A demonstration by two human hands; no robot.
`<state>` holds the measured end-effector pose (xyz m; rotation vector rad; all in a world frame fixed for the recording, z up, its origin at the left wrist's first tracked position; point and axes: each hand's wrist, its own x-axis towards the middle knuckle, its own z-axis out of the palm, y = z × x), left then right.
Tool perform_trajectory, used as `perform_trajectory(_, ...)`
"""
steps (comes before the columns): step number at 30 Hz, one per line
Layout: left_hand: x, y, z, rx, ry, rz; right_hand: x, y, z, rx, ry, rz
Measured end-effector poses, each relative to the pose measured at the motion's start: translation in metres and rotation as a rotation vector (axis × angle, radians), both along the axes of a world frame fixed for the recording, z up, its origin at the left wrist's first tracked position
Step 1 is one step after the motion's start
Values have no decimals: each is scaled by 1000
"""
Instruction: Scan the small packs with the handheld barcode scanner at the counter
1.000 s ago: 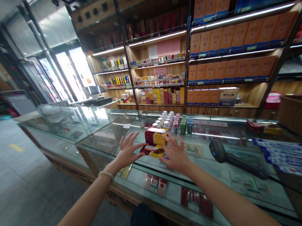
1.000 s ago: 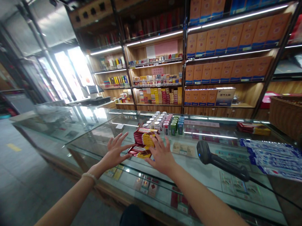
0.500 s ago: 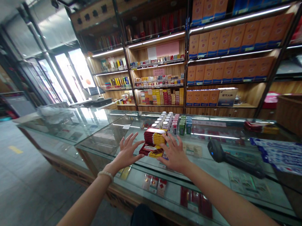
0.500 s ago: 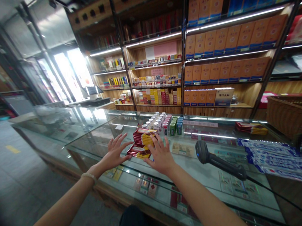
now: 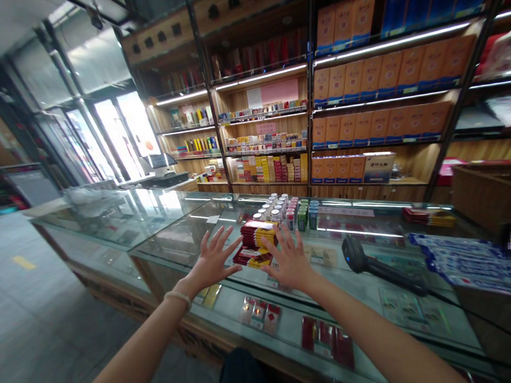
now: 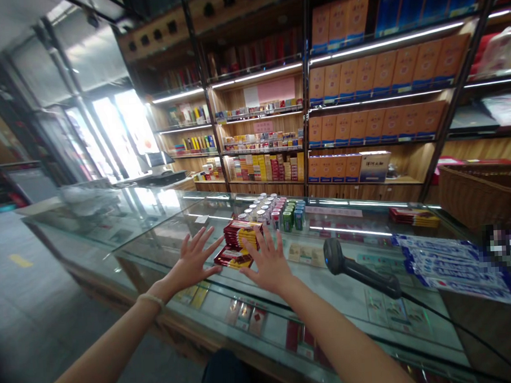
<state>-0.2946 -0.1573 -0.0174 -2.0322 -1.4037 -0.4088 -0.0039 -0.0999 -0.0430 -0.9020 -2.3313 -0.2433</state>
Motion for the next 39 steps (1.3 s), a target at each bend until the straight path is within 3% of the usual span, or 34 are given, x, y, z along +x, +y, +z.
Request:
perform_trajectory(6,18,-1,21,38,-25,-16,12,9,18,2,29,-62)
perform_trajectory(14,66,18,43,119,-93,-40,63,19,46,52,30,-135)
perform_trajectory(20,119,41,47,136,-143,-94,109,19,55,81,-21,-233)
perform_trajectory(31,215,82,48,120,-214,-212,218,29,63,108,-40,-454)
perform_trajectory(39,277,100,46,117,-252,-219,259,38,69,76,-13,-549)
